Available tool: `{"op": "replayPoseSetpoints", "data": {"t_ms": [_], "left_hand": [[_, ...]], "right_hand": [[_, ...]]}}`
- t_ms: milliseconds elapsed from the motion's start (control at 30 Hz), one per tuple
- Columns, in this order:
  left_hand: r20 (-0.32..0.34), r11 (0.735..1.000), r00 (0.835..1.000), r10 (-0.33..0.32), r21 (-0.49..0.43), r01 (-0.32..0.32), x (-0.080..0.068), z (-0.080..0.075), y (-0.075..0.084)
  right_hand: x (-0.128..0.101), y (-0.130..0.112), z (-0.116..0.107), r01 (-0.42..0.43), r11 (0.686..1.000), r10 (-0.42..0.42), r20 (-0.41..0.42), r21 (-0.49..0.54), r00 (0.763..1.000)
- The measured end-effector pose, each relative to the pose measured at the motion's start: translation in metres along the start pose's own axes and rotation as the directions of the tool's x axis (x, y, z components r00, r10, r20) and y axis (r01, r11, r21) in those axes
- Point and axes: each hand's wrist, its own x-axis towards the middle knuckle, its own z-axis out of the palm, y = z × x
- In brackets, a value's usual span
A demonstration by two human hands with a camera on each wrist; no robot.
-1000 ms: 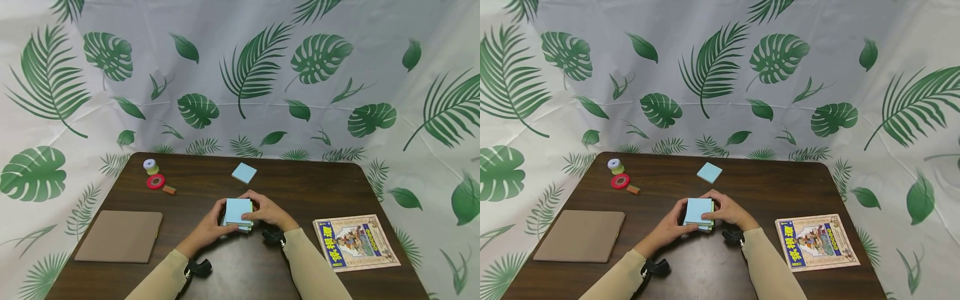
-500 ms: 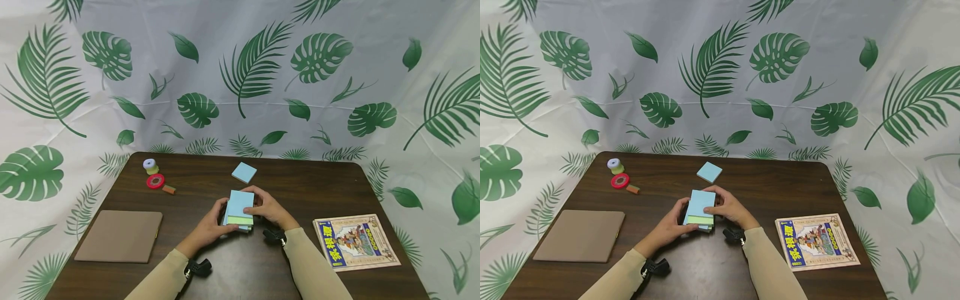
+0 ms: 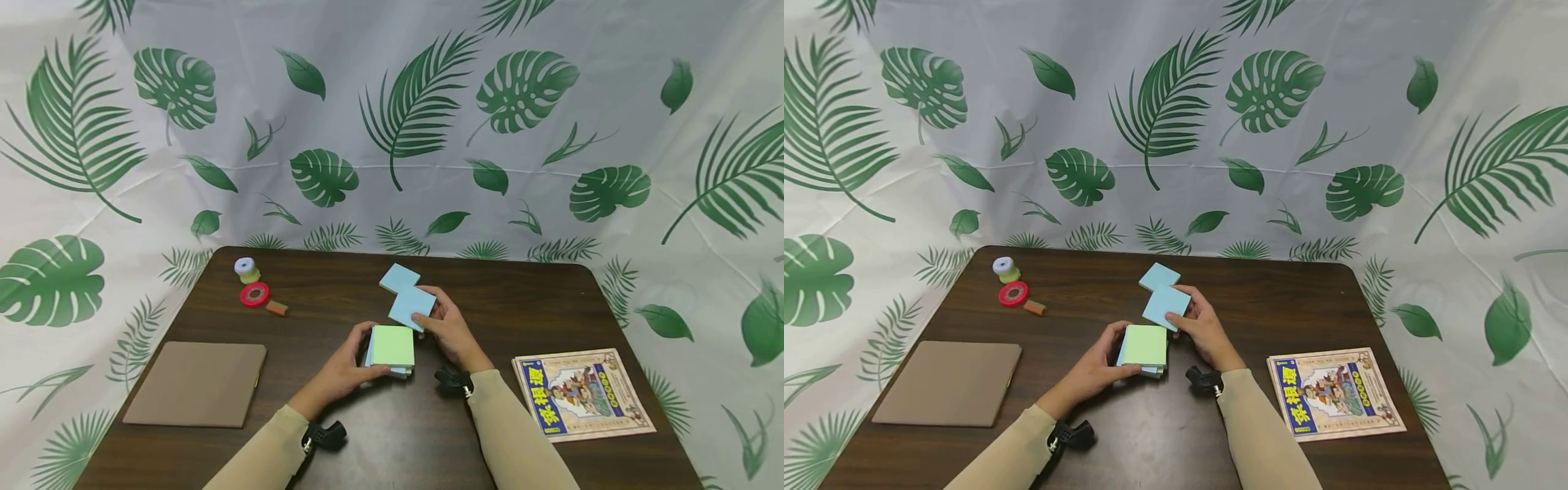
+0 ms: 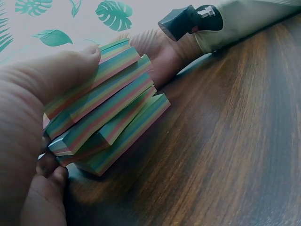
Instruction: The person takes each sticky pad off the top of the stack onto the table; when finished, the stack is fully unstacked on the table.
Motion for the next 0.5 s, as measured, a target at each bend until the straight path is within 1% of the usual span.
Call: {"op": "replayPoseSetpoints", "data": {"t_ms": [100, 167, 267, 367, 433, 500], "left_hand": [[0.007, 1.000, 1.000, 0.003, -0.007, -0.003, 0.000, 0.000, 0.000], [0.012, 1.000, 1.000, 0.007, -0.010, -0.007, 0.000, 0.000, 0.000], [0.017, 1.000, 1.000, 0.001, -0.008, -0.001, 0.000, 0.000, 0.000], [0.015, 1.000, 1.000, -0.006, 0.005, 0.006, 0.000, 0.000, 0.000], [0.013, 1.000, 1.000, -0.013, 0.006, 0.013, 0.000, 0.000, 0.000], [0.010, 1.000, 1.000, -0.017, 0.005, 0.017, 0.000, 0.001, 0.001]], "right_hand": [[0.002, -0.001, -0.003, 0.037, 0.998, -0.034, -0.072, 0.042, 0.997], [0.004, -0.001, -0.005, 0.063, 0.997, -0.056, -0.131, 0.053, 0.990], [0.005, -0.001, -0.009, 0.101, 0.994, -0.088, -0.237, 0.046, 0.968], [0.005, -0.002, -0.012, 0.136, 0.990, -0.117, -0.347, 0.031, 0.930], [0.006, -0.003, -0.014, 0.159, 0.987, -0.131, -0.417, 0.033, 0.899], [0.007, -0.004, -0.016, 0.179, 0.984, -0.144, -0.483, 0.025, 0.864]]}}
